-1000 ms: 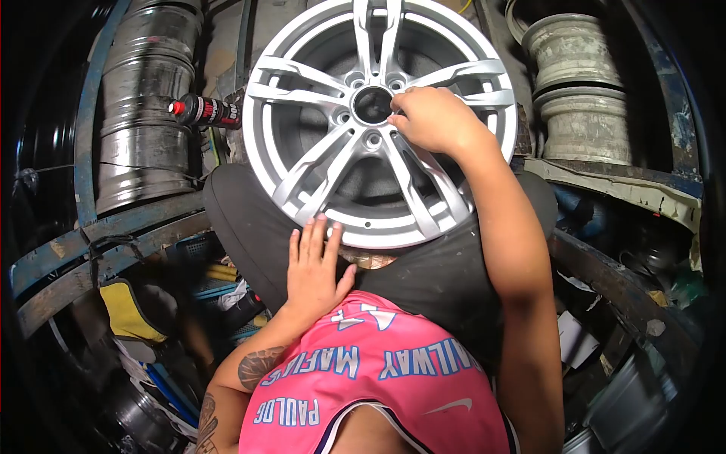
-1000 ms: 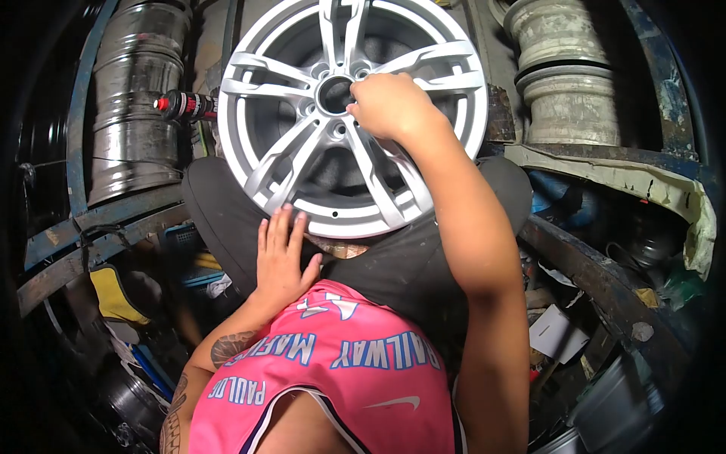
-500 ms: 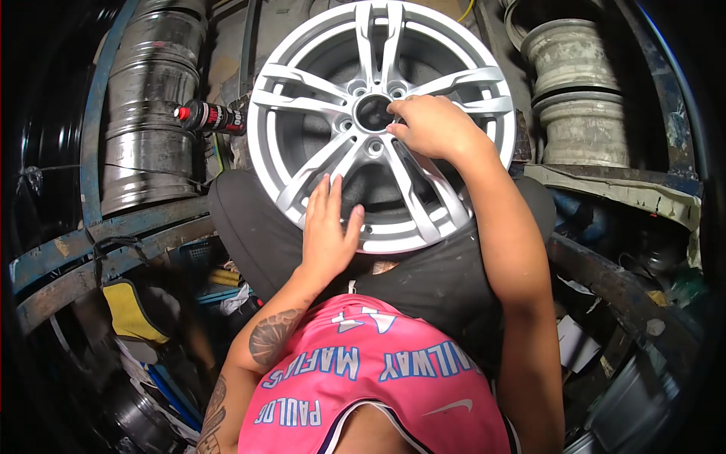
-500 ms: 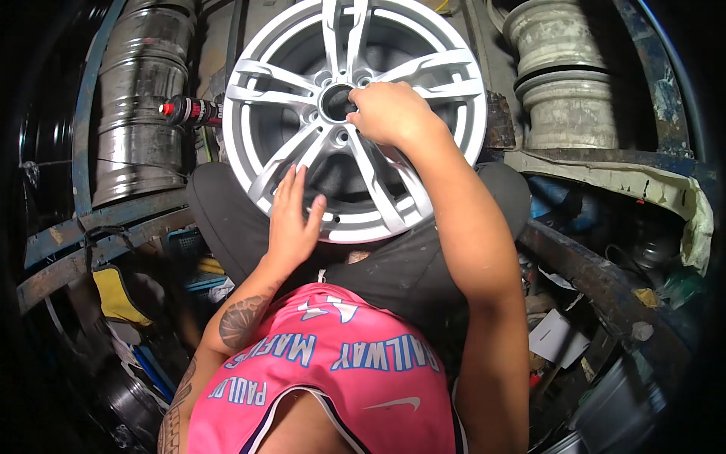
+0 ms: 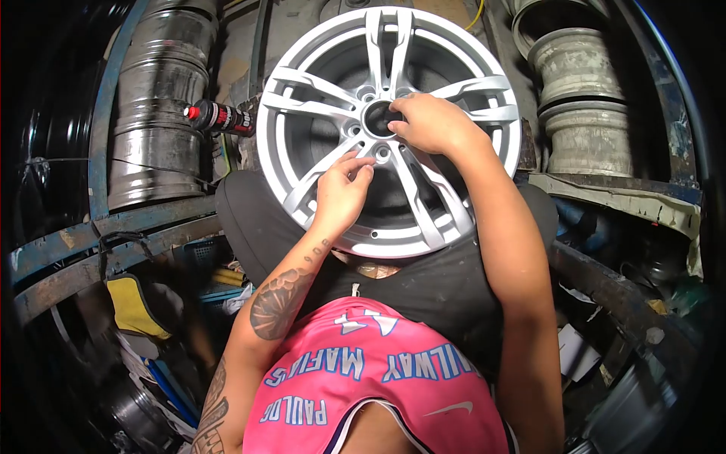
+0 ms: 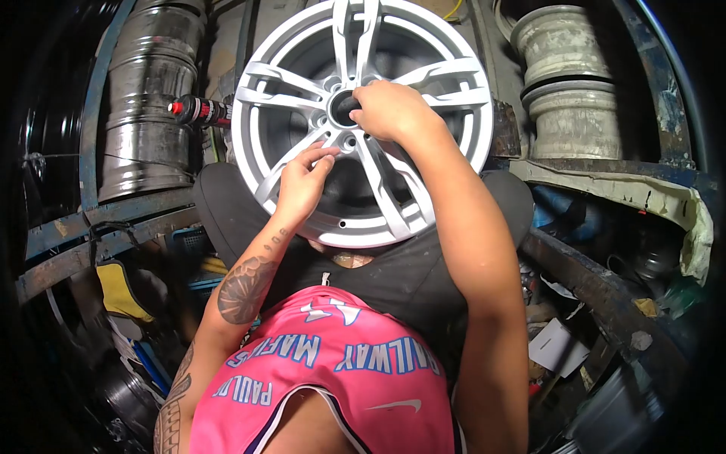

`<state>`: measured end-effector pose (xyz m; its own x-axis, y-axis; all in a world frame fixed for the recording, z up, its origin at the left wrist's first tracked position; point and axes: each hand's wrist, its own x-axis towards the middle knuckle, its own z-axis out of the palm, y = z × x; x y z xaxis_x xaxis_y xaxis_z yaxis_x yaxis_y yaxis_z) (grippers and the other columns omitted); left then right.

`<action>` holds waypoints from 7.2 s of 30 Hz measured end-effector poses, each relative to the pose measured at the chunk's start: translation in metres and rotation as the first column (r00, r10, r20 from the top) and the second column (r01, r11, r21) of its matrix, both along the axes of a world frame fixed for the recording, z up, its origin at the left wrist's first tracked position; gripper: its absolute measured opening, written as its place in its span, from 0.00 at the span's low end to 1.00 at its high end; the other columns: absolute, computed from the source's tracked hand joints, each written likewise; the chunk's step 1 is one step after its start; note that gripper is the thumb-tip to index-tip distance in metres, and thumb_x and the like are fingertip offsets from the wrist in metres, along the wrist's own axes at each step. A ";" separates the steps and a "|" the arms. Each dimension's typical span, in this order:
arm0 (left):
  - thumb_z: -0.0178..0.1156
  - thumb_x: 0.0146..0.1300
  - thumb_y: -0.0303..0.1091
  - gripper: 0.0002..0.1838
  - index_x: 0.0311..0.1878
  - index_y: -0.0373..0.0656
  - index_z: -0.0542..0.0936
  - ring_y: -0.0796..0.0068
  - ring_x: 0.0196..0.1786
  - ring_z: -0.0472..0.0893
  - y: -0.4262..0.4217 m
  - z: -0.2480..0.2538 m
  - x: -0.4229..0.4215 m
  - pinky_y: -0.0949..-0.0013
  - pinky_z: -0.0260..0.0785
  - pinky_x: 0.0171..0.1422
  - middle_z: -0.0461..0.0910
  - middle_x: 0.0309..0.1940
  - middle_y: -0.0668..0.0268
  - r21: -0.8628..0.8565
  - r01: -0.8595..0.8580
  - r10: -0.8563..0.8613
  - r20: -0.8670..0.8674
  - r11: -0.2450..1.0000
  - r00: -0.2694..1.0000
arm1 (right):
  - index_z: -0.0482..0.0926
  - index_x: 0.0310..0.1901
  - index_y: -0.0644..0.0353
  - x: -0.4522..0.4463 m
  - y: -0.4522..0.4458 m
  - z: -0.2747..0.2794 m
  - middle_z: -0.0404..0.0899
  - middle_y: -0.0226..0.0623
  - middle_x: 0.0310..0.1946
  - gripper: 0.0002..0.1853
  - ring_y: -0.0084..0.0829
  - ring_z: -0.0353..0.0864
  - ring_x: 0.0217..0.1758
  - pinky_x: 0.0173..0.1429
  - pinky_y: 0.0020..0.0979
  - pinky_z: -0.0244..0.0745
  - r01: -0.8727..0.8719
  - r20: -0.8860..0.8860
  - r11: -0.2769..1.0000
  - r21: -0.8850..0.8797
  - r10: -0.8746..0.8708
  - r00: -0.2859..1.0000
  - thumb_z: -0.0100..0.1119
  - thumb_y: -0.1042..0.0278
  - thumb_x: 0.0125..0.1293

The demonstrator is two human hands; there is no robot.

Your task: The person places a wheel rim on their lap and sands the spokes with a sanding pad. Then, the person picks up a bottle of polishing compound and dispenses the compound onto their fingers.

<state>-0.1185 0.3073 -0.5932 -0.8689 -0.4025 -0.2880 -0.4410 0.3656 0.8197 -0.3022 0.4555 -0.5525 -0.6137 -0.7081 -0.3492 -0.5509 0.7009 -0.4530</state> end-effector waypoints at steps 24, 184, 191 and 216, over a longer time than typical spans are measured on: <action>0.65 0.71 0.46 0.38 0.80 0.41 0.70 0.41 0.89 0.52 0.016 0.029 0.138 0.35 0.43 0.89 0.56 0.86 0.45 -0.563 0.513 -0.403 0.319 0.648 0.858 | 0.83 0.67 0.59 0.010 0.003 -0.001 0.81 0.50 0.65 0.25 0.53 0.84 0.66 0.73 0.48 0.77 -0.007 -0.062 1.000 0.005 0.008 0.998 0.62 0.53 0.77; 0.70 0.66 0.23 0.21 0.63 0.38 0.87 0.66 0.49 0.87 -0.164 -0.266 0.559 0.64 0.77 0.61 0.90 0.53 0.59 0.213 -0.962 0.976 0.168 -0.170 -0.136 | 0.87 0.60 0.55 -0.041 0.021 -0.092 0.88 0.43 0.57 0.21 0.50 0.82 0.64 0.74 0.49 0.69 0.060 -0.657 0.998 0.024 -0.030 0.753 0.50 0.51 0.83; 0.75 0.72 0.39 0.14 0.53 0.42 0.87 0.82 0.31 0.79 -0.175 -0.179 0.551 0.75 0.70 0.30 0.86 0.39 0.71 0.376 -0.911 0.939 0.343 -0.170 -0.033 | 0.87 0.61 0.55 -0.038 0.020 -0.096 0.88 0.41 0.57 0.21 0.49 0.81 0.65 0.76 0.48 0.67 0.078 -0.671 0.997 0.004 -0.055 0.739 0.51 0.52 0.82; 0.77 0.62 0.38 0.19 0.55 0.46 0.89 0.58 0.60 0.82 -0.076 0.060 0.165 0.55 0.72 0.66 0.86 0.55 0.62 -0.595 0.190 -0.366 -0.190 0.781 0.911 | 0.82 0.46 0.67 0.253 0.000 -0.021 0.90 0.40 0.44 0.05 0.26 0.87 0.48 0.59 0.32 0.82 0.641 0.848 0.623 -0.448 0.069 0.525 0.63 0.75 0.74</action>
<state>0.0470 0.2309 -0.5333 -0.9735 -0.1417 0.1795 -0.0320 0.8617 0.5065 -0.0488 0.4558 -0.5735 -0.5814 -0.7555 -0.3020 0.4135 0.0453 -0.9094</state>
